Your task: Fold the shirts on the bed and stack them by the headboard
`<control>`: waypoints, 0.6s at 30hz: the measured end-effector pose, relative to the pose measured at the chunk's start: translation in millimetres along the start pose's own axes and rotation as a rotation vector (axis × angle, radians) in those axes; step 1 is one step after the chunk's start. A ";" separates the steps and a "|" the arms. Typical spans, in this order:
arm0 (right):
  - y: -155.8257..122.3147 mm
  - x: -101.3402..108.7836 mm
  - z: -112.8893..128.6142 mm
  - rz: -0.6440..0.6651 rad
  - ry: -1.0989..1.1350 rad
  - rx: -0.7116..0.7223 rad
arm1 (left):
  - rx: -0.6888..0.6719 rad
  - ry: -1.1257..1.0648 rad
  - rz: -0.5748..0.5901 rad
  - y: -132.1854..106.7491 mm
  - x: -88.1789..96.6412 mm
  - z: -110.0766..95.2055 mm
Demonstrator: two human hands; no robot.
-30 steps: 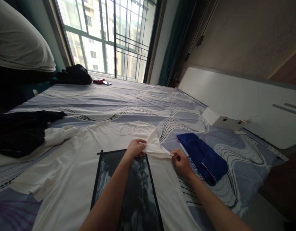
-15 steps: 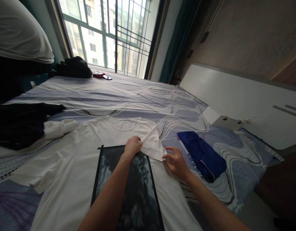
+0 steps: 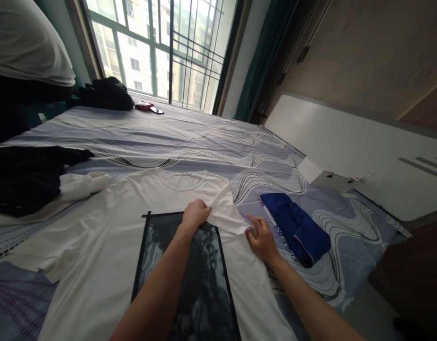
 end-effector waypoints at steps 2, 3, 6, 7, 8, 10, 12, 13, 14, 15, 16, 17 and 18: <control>2.8 -0.1 1.9 0.109 0.005 0.085 | 0.010 0.028 -0.016 0.9 -3.2 0.4; 5.0 1.3 1.0 0.147 0.002 0.093 | 0.014 0.043 -0.023 1.3 -4.7 0.8; 20.9 8.8 -3.8 0.156 0.032 0.047 | 0.019 0.086 -0.036 0.7 -6.6 1.6; 31.1 10.4 -4.3 0.132 0.055 0.020 | 0.018 0.096 -0.038 -0.5 -6.1 1.0; 44.2 10.7 -3.6 0.103 0.077 -0.018 | 0.019 0.106 -0.036 -2.2 -5.3 -0.5; 78.0 5.8 0.1 0.052 0.086 -0.165 | 0.039 0.126 -0.035 -7.6 -4.0 -7.1; 117.8 -6.6 5.6 0.070 0.029 -0.368 | 0.068 0.166 -0.125 -15.1 -4.2 -19.3; 137.9 -14.8 8.3 0.115 -0.013 -0.457 | 0.055 0.191 -0.200 -19.3 -6.6 -27.7; 157.7 -23.0 10.8 0.149 -0.035 -0.508 | 0.002 0.214 -0.274 -23.5 -11.8 -37.4; 176.1 -30.8 12.2 0.177 -0.051 -0.544 | -0.091 0.231 -0.332 -27.3 -20.3 -47.4; 192.9 -37.9 12.5 0.199 -0.062 -0.564 | -0.211 0.242 -0.356 -30.6 -32.1 -56.6; 207.9 -43.9 11.8 0.211 -0.068 -0.571 | -0.340 0.248 -0.335 -33.2 -46.7 -63.8; 220.8 -48.9 10.2 0.223 -0.077 -0.575 | -0.456 0.252 -0.280 -35.1 -62.7 -68.3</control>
Point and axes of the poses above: each hand's wrist, its own y-axis towards the middle knuckle, its own x-axis out of the back of the hand, z = x × y, the point moved 3 cm from there along y, towards the middle knuckle, and after that the axes turned 5 degrees about z, right-handed, at the moved point
